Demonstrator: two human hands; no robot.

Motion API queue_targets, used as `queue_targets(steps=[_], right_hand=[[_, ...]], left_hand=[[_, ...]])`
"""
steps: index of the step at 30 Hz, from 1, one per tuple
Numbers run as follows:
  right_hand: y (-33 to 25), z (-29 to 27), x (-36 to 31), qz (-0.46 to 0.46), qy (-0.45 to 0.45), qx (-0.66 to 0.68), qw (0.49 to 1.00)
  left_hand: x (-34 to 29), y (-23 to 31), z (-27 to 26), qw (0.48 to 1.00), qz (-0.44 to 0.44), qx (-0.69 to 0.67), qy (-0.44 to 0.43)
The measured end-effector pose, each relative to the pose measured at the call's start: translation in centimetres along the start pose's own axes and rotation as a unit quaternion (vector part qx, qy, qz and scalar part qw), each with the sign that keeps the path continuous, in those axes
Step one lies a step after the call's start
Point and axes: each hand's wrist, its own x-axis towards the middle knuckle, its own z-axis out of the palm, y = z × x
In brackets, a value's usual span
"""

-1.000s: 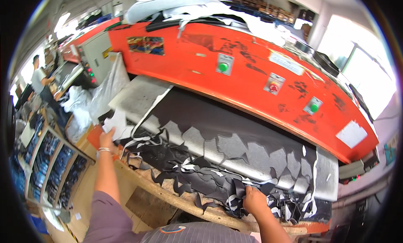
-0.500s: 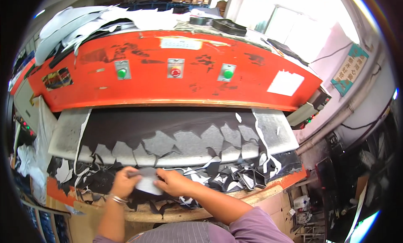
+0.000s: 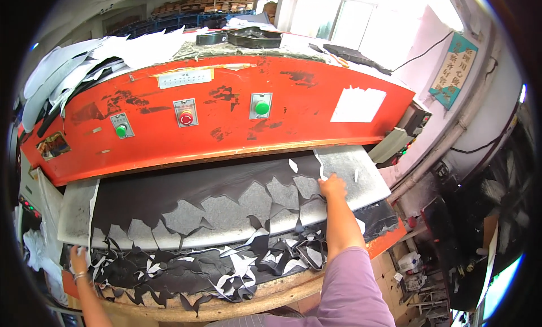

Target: Operating an industrial die-cutting press to cut shoe components from sheets of material.

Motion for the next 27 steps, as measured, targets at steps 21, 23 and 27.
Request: queue_targets(steps=[21,23,27], right_hand=[[1.0,0.4,2.9,-0.140,-0.084,0.072,0.984],[2.5,-0.6,2.8,-0.173,-0.062,-0.004,0.983],[4.7,0.2,3.8,-0.278,-0.041,-0.090,0.955]], left_hand=[[-8.8,32.0,13.8,0.989,-0.023,0.134,-0.052],[-9.2,31.5,15.0,0.990,-0.023,0.131,-0.053],[-8.1,29.5,15.9,0.992,-0.114,0.001,-0.056]])
